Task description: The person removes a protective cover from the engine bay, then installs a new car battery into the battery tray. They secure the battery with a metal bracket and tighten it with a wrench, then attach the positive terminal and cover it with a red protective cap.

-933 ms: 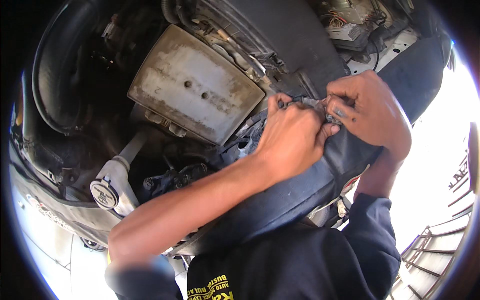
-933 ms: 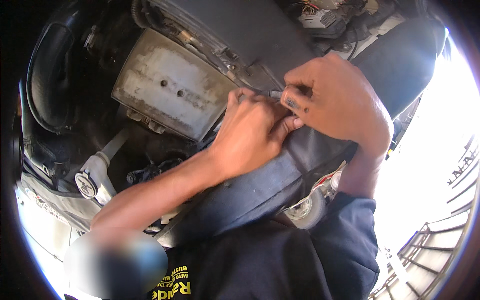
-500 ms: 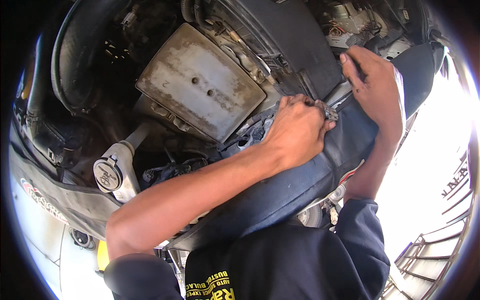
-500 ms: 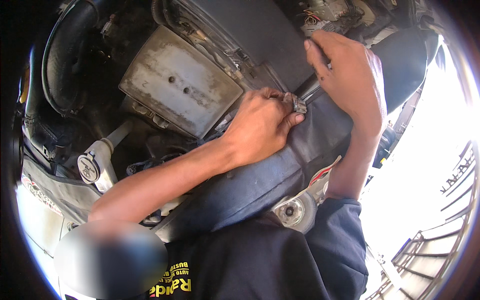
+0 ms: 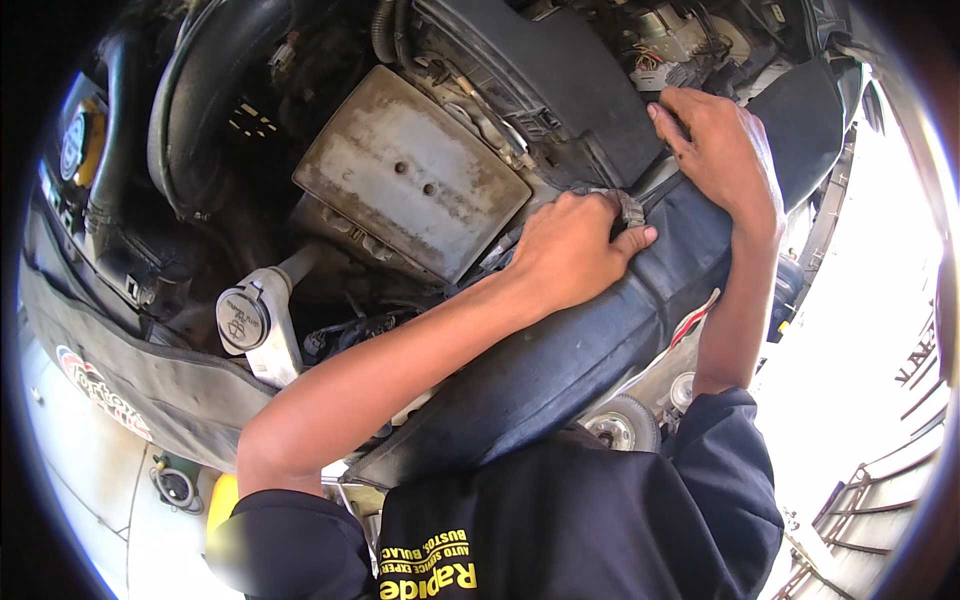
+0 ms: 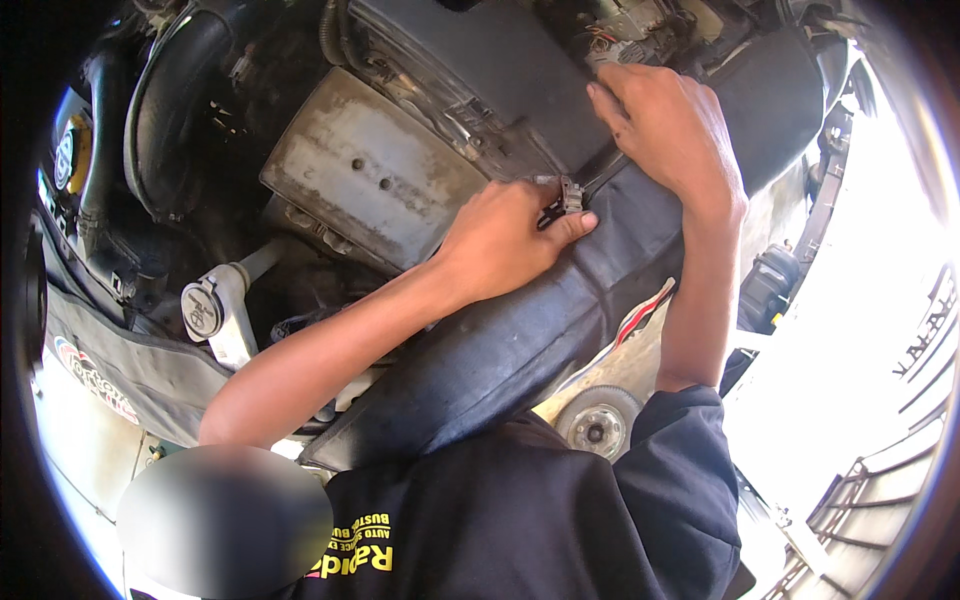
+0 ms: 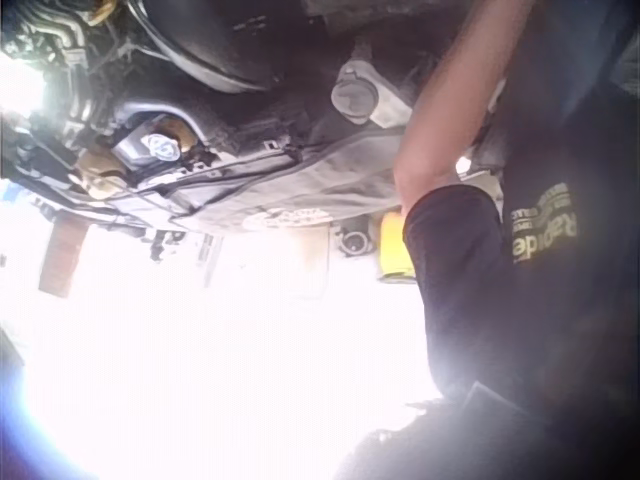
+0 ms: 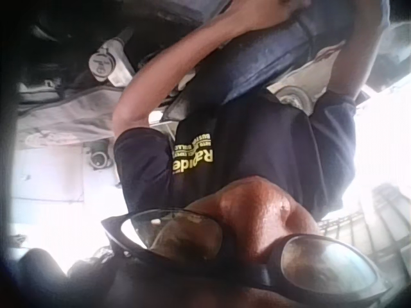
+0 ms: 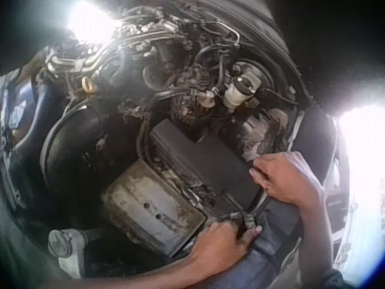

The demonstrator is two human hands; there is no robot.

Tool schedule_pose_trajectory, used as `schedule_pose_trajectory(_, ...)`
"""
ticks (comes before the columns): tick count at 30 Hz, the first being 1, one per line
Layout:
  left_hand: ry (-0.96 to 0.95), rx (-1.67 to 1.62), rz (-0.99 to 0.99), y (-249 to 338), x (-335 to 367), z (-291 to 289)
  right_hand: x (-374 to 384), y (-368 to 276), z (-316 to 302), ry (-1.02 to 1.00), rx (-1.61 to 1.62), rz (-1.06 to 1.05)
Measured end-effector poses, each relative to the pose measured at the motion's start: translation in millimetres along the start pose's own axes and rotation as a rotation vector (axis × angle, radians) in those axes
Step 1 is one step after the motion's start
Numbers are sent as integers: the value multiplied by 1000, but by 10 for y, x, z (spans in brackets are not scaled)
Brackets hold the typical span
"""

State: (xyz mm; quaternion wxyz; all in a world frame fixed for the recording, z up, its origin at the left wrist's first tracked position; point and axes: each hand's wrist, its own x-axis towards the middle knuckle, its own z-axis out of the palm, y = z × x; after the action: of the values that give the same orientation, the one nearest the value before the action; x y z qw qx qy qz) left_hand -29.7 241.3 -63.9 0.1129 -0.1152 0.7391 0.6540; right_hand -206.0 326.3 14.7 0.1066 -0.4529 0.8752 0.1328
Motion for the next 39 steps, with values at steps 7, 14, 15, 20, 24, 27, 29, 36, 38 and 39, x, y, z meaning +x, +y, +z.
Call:
schedule_pose_trajectory(7,28,55,220,-161,-84,39,2,-25,-49,-23,68,42)
schedule_pose_trajectory(14,-139,13,390,-320,42,-114,-80,30,-24,54,96,27)
schedule_pose_trajectory(15,-165,-15,425,-355,61,-134,-92,28,-39,56,94,32)
schedule_pose_trajectory(20,-291,26,418,-329,225,-273,-112,70,-23,76,87,32)
schedule_pose_trajectory(24,-145,-8,319,-300,128,-77,-118,96,-15,87,91,20)
schedule_pose_trajectory(27,-115,-46,353,-327,126,-49,-118,127,27,86,97,25)
schedule_pose_trajectory(29,-208,49,370,-332,201,-152,-131,152,55,107,122,-23)
schedule_pose_trajectory(36,-239,91,211,-225,184,-172,-189,244,-22,-292,257,-422)
schedule_pose_trajectory(38,-229,-51,238,-298,176,-180,-164,273,-25,-317,263,-468)
schedule_pose_trajectory(39,-225,-121,248,-335,172,-174,-171,311,-11,-212,400,-548)
